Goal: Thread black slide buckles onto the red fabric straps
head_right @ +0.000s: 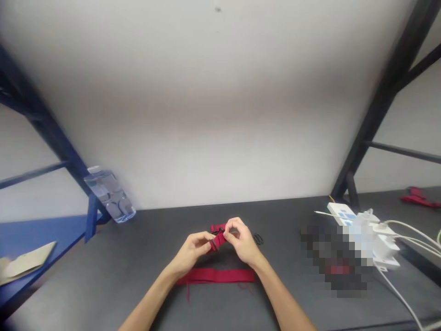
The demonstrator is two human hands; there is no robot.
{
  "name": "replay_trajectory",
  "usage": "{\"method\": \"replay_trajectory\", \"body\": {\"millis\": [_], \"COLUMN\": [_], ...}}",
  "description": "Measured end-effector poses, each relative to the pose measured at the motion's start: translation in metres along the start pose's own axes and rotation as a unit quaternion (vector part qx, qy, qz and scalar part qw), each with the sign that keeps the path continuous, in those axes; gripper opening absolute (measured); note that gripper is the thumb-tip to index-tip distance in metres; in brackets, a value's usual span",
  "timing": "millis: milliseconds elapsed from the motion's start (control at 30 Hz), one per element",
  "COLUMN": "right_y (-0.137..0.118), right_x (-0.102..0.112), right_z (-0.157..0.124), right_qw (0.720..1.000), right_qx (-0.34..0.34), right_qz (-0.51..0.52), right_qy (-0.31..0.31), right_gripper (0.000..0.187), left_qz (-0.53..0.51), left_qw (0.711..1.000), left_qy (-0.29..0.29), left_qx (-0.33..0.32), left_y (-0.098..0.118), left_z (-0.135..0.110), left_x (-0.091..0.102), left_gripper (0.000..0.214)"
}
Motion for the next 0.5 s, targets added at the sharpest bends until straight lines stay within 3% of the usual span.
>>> {"method": "replay_trajectory", "body": {"millis": [67, 167, 233, 367, 500], "right_y": [0.005, 0.006, 0.003, 0.002, 0.016], "right_x": [0.002, -0.003, -0.007, -0.01, -0.001], "right_z": [0.0, -0.002, -0.004, -0.005, -0.002], "right_qw": [0.994, 0.956, 0.937, 0.942, 0.971], "right_qx": [-0.029, -0.074, -0.087, -0.101, -0.1], "right_qz": [0.107, 0.28, 0.33, 0.307, 0.216], "right_qy": [-0.003, -0.038, -0.073, -0.084, 0.023], "right_gripper": [0.026, 0.037, 0.036, 0.036, 0.032], "left_qz": [-0.027, -0.077, -0.115, -0.157, -0.156], "left_qw": [1.0, 0.997, 0.993, 0.987, 0.987], "left_qy": [-0.003, 0.003, 0.002, -0.002, 0.014], "left_qx": [-0.003, 0.004, 0.013, 0.02, 0.023], "left_y": [0.0, -0.001, -0.002, -0.002, -0.005], "left_z": [-0.001, -0.001, 0.0, 0.001, 0.0], "left_x": [0.001, 0.003, 0.003, 0.004, 0.008], "left_gripper": [0.022, 0.02, 0.02, 0.018, 0.016]}}
Point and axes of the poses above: each hand's wrist, its own z-axis towards the middle knuckle, its own x-axis out of the back of the hand, y = z × x, the point moved 4 cm from there along z, towards the middle knuckle, and after that the axes turned 9 degrees about -y, right-handed, at the moved point
